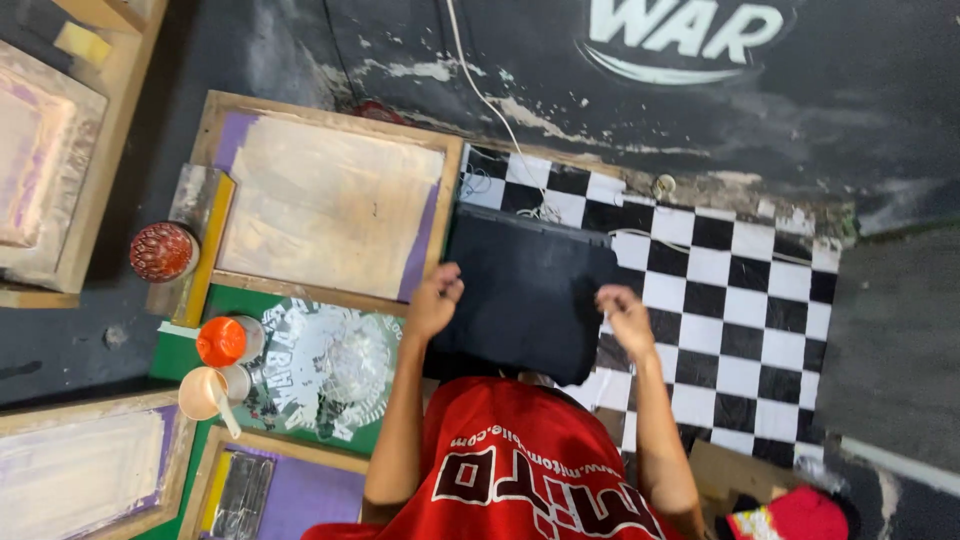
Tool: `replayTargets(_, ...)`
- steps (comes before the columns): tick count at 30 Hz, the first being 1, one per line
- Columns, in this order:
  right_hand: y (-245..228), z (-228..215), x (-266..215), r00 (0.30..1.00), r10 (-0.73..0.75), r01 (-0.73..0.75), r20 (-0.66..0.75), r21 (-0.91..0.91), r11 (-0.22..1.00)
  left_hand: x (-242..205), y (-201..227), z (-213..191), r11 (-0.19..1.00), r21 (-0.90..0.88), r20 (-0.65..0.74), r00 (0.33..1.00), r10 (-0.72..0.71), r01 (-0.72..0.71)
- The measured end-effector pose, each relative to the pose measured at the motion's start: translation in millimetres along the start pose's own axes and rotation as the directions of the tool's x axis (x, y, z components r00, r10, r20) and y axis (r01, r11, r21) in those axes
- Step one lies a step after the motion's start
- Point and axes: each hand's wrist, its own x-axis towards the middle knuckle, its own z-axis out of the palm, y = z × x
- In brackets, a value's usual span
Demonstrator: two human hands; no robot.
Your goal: The person smooths a black t-shirt on a green table, then uses a wooden screen printing frame and a squeegee to apply purple ink onto the fabric. After printing, the person folds the t-shirt and places it aside.
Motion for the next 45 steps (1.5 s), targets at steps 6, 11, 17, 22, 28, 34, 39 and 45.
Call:
replayTargets(6,34,68,23,0.931,0.163,-0.178,0.326,0.017,0.984,-14,-60,23,0.989,-0.032,0.070,0.988,-0.141,0.144)
replayTargets(11,5,87,35,0.898,0.086,-0.053,0.431,-0.087,0.995,-64,-55,2,0.949,-0.205,-0.020,0.968,-0.249,0.239)
replayTargets(17,1,103,32,0.775,-0.030,0.178,0.631,-0.173,0.969,-179,-69,11,0.861,-0.435,-0.271,0.873,-0.405,0.264)
replayTargets(22,25,120,-8,0.605,-0.041,0.327,0.795,-0.202,0.923,-310,-84,56,0.788,-0.591,-0.478,0.711,-0.516,0.173)
replayTargets(28,15,145,-133,0.479,0.035,0.276,0.877,-0.188,0.943,-420,-124,89,0.691,-0.720,-0.590,0.470,-0.657,0.063)
replayTargets(34,-13,191,-277,0.138,-0.012,0.356,0.990,-0.038,0.934,-525,-148,89,0.625,-0.744,-0.667,0.213,-0.714,-0.236)
replayTargets(39,-4,243,-397,-0.059,-0.059,0.451,0.997,0.079,0.889,-621,-198,79,0.674,-0.659,-0.733,0.083,-0.676,-0.334)
replayTargets(45,48,280,-545,-0.152,0.025,0.409,0.988,0.039,0.912,-759,-242,66,0.665,-0.654,-0.700,-0.044,-0.713,-0.361)
